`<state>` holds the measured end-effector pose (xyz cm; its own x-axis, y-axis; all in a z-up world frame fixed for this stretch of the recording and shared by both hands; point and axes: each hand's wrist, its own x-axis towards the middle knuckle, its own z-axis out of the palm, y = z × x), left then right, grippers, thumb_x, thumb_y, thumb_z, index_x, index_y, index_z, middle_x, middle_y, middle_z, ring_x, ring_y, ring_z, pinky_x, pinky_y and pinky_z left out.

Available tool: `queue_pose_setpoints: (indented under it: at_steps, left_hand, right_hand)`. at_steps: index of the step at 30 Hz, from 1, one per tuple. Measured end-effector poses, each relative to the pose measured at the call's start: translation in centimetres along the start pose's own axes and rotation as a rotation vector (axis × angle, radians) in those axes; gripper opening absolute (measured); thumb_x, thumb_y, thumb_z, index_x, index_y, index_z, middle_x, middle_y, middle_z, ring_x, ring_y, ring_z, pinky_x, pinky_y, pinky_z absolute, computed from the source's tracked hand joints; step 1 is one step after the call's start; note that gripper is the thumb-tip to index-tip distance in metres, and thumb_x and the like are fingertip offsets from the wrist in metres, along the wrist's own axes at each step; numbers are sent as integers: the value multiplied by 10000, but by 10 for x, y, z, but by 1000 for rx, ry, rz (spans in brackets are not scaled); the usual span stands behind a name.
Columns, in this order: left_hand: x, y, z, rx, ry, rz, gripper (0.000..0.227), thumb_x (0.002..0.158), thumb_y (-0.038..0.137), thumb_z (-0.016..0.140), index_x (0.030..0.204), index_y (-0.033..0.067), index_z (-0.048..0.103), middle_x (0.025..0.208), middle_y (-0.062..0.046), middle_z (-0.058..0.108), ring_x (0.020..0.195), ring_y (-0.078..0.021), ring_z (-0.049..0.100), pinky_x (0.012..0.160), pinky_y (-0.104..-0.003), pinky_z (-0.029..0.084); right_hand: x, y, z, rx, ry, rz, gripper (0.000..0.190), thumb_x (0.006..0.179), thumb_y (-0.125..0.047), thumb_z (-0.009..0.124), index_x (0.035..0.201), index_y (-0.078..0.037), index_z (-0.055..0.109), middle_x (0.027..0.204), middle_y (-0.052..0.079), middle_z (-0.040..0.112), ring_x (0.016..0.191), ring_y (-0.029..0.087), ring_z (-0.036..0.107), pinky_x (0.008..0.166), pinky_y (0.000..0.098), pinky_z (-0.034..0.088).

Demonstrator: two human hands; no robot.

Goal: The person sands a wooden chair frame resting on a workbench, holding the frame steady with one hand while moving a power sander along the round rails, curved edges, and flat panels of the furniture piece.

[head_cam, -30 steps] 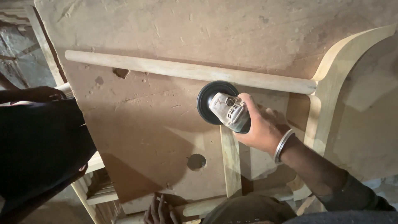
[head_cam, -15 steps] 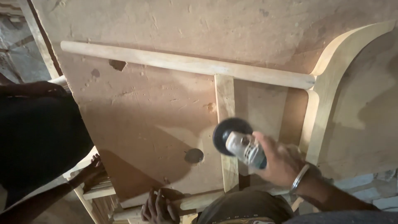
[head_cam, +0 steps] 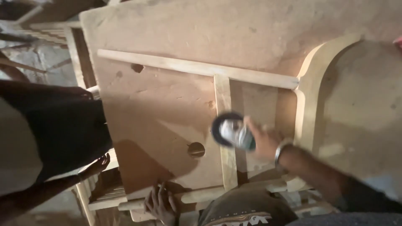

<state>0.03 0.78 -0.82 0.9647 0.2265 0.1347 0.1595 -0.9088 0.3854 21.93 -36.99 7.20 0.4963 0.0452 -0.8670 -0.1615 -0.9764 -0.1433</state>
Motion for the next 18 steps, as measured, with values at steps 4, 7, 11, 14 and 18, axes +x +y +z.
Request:
queue_pose_setpoints:
  at_steps: [4, 7, 11, 14, 18]
  left_hand:
    - [-11, -18, 12, 105, -21, -27, 408, 982, 358, 499, 1273, 154, 700, 1359, -106, 654, 1266, -328, 539, 1154, -478, 305]
    - [-21, -36, 31, 143, 68, 36, 407, 962, 366, 519, 1275, 180, 700, 1368, -71, 652, 1259, -290, 548, 1163, -477, 273]
    - [-18, -34, 31, 115, 112, 45, 356, 972, 348, 532, 1247, 207, 707, 1387, -20, 655, 1271, -261, 547, 1160, -457, 275]
    - [-19, -28, 36, 93, 136, 23, 356, 981, 328, 527, 1268, 203, 698, 1420, -10, 645, 1281, -251, 543, 1165, -444, 291]
    - [-27, 1, 55, 164, 199, 47, 362, 1002, 364, 539, 1285, 182, 673, 1405, -15, 627, 1324, -287, 527, 1146, -455, 305]
  right_hand:
    - [-46, 11, 45, 73, 58, -53, 1001, 728, -374, 853, 1488, -253, 212, 1192, 203, 657, 993, 393, 728, 824, 495, 610]
    - [-57, 33, 67, 157, 198, -12, 943, 729, -373, 847, 1487, -243, 301, 1175, 193, 710, 1031, 407, 720, 885, 513, 577]
    - [-59, 78, 107, 409, 439, -67, 1033, 613, -362, 900, 1470, -199, 347, 1194, 198, 696, 1065, 414, 694, 910, 501, 564]
    - [-70, 111, 112, 538, 554, -47, 1027, 561, -386, 914, 1430, -178, 409, 1197, 182, 704, 1083, 397, 705, 930, 483, 571]
    - [-74, 181, 103, 602, 747, 61, 963, 539, -391, 907, 1391, -157, 523, 1231, 177, 718, 1137, 399, 698, 961, 499, 558]
